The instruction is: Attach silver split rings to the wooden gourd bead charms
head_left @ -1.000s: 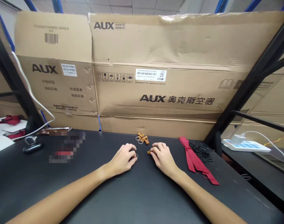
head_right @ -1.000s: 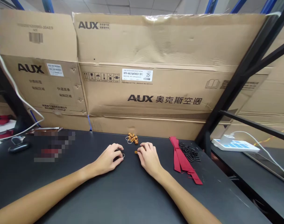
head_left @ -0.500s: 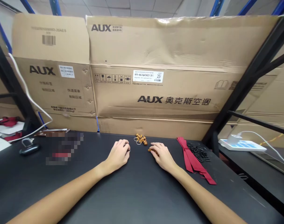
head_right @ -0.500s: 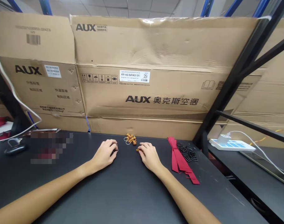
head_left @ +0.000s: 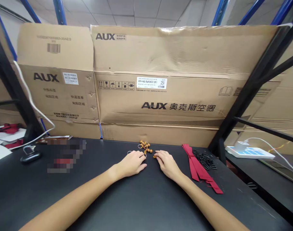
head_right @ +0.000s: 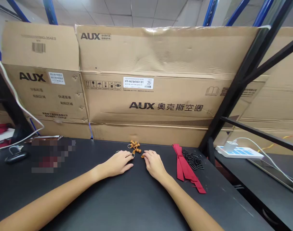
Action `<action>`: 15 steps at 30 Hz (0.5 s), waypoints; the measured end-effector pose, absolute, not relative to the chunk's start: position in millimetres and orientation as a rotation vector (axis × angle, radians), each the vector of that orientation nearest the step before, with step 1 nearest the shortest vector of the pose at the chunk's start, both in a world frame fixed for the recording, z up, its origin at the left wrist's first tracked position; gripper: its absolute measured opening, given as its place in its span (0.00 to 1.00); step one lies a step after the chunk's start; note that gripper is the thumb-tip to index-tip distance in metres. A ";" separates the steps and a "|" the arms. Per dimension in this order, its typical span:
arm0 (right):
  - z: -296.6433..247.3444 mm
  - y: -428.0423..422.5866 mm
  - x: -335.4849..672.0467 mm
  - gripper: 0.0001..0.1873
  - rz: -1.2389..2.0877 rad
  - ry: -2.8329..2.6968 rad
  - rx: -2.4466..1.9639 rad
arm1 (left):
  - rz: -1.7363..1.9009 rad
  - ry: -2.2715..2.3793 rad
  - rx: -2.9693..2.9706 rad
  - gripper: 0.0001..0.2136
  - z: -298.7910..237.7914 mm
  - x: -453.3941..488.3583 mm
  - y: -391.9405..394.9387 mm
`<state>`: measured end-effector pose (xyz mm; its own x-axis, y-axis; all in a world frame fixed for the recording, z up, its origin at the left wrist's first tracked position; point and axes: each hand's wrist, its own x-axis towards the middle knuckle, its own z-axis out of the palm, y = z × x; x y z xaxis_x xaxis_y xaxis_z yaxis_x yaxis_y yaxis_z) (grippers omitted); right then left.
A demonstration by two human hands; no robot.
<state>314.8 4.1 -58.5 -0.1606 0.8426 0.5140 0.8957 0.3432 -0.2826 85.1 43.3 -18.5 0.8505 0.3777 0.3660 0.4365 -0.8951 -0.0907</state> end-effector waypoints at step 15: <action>-31.4 -38.1 275.8 0.09 0.005 -2.308 -1.136 | -0.835 -0.476 -3.315 0.07 -19.9 56.4 5.7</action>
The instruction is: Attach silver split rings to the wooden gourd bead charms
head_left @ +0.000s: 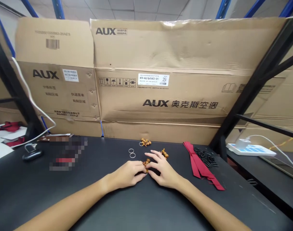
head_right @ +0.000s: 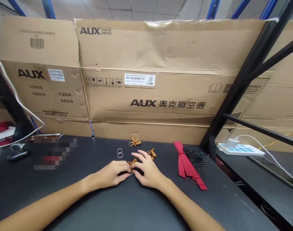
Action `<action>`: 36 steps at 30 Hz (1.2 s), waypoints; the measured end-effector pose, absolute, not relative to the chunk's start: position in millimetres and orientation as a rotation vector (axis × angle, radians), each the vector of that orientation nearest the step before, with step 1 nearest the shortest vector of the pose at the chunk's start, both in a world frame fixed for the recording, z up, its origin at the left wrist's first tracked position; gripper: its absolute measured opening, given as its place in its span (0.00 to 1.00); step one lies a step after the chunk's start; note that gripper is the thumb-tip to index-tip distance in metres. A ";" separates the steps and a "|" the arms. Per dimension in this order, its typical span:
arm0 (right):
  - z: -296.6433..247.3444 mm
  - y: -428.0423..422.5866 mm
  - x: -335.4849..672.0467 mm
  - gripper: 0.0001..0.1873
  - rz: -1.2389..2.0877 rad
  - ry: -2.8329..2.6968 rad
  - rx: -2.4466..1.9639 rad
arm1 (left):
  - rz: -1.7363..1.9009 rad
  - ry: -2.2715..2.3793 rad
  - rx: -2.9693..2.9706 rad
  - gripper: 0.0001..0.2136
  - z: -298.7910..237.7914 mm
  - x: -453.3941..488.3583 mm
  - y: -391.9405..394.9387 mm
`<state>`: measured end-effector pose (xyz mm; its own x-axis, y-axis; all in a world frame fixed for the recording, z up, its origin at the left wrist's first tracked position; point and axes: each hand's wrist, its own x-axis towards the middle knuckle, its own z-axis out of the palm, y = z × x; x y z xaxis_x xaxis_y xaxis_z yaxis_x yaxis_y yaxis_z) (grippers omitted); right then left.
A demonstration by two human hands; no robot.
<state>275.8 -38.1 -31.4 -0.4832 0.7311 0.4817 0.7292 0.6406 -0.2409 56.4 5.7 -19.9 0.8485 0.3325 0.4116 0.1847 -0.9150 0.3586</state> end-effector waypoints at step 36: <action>-36.4 -38.7 272.6 0.08 -0.003 -2.237 -1.195 | 0.731 0.492 2.714 0.04 -16.5 56.1 6.2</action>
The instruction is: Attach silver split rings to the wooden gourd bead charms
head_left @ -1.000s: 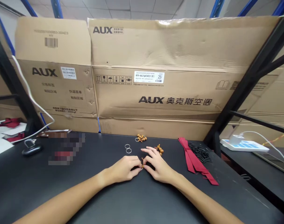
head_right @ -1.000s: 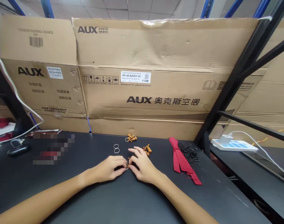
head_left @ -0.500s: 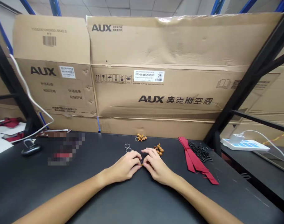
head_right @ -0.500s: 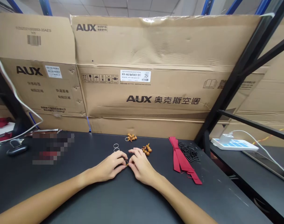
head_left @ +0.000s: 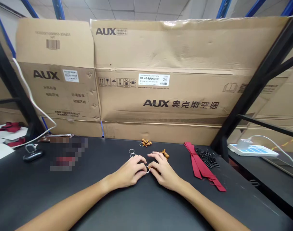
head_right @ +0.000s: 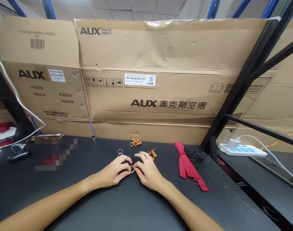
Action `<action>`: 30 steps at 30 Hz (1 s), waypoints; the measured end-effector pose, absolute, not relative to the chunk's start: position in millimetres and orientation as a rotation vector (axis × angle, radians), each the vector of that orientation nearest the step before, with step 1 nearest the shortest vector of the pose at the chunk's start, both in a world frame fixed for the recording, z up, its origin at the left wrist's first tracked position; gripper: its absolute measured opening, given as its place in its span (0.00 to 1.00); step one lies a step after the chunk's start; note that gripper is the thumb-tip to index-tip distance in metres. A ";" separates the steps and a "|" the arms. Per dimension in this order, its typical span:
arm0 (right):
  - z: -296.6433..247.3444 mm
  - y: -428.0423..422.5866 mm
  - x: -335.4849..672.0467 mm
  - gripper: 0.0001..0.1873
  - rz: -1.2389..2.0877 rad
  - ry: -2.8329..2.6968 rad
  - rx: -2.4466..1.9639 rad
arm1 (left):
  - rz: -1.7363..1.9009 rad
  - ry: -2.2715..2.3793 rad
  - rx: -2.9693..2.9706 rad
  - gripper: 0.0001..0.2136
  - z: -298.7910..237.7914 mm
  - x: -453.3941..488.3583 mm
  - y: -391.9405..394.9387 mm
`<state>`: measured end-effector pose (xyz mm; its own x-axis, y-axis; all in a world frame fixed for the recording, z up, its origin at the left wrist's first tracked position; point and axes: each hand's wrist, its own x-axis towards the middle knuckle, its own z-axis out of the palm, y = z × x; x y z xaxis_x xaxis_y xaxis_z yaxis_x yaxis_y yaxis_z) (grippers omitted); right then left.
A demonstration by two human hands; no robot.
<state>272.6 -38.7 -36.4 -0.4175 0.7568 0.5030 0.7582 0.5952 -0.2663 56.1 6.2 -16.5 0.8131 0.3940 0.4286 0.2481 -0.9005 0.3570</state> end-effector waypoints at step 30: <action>-37.5 -40.9 266.4 0.05 0.135 -2.133 -1.163 | 0.783 0.526 2.797 0.06 -21.3 57.2 7.0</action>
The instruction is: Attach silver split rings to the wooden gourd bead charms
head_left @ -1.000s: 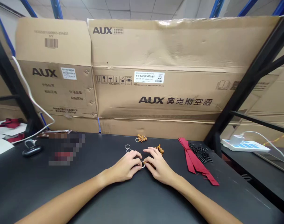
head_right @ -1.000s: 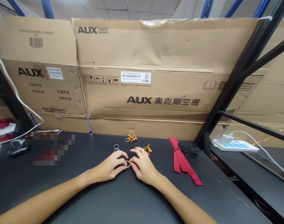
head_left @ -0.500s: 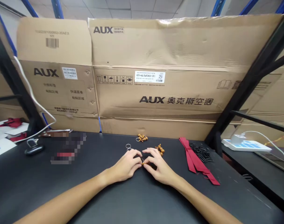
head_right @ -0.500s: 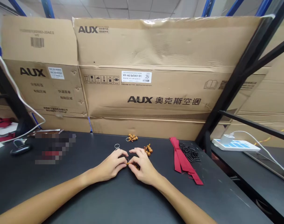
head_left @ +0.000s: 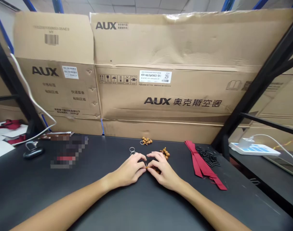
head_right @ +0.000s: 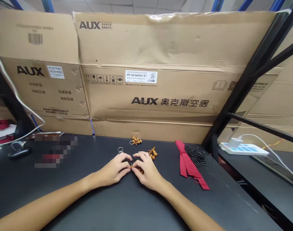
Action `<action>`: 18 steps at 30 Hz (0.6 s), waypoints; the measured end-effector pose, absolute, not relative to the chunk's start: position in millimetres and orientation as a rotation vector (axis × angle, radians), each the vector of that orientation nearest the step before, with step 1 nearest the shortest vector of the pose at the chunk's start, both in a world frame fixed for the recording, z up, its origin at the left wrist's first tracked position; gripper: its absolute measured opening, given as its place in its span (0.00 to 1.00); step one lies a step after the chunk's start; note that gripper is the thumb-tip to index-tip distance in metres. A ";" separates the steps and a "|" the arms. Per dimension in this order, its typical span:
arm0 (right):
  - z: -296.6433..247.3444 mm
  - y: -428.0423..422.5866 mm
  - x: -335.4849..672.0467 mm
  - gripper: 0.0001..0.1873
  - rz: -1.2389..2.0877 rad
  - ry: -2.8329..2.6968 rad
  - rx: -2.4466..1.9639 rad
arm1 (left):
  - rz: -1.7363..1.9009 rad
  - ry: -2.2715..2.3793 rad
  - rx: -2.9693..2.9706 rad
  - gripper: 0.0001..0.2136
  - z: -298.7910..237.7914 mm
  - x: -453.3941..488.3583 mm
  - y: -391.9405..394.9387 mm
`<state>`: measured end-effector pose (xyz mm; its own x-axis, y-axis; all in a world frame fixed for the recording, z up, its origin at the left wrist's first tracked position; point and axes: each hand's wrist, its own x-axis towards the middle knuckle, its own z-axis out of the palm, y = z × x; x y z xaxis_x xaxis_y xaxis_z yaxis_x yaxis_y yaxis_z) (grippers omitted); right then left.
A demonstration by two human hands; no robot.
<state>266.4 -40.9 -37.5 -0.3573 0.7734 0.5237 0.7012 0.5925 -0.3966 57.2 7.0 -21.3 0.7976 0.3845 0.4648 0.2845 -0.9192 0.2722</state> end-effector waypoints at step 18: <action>-42.9 -23.6 285.8 0.08 -0.254 -2.106 -1.369 | 0.787 0.757 2.860 0.08 -22.6 58.9 9.7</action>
<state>285.8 -23.6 -42.9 -0.2816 0.7632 0.5815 0.8796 0.4475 -0.1613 58.9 9.7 -22.6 0.7459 0.4817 0.4600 0.4407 -0.8748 0.2014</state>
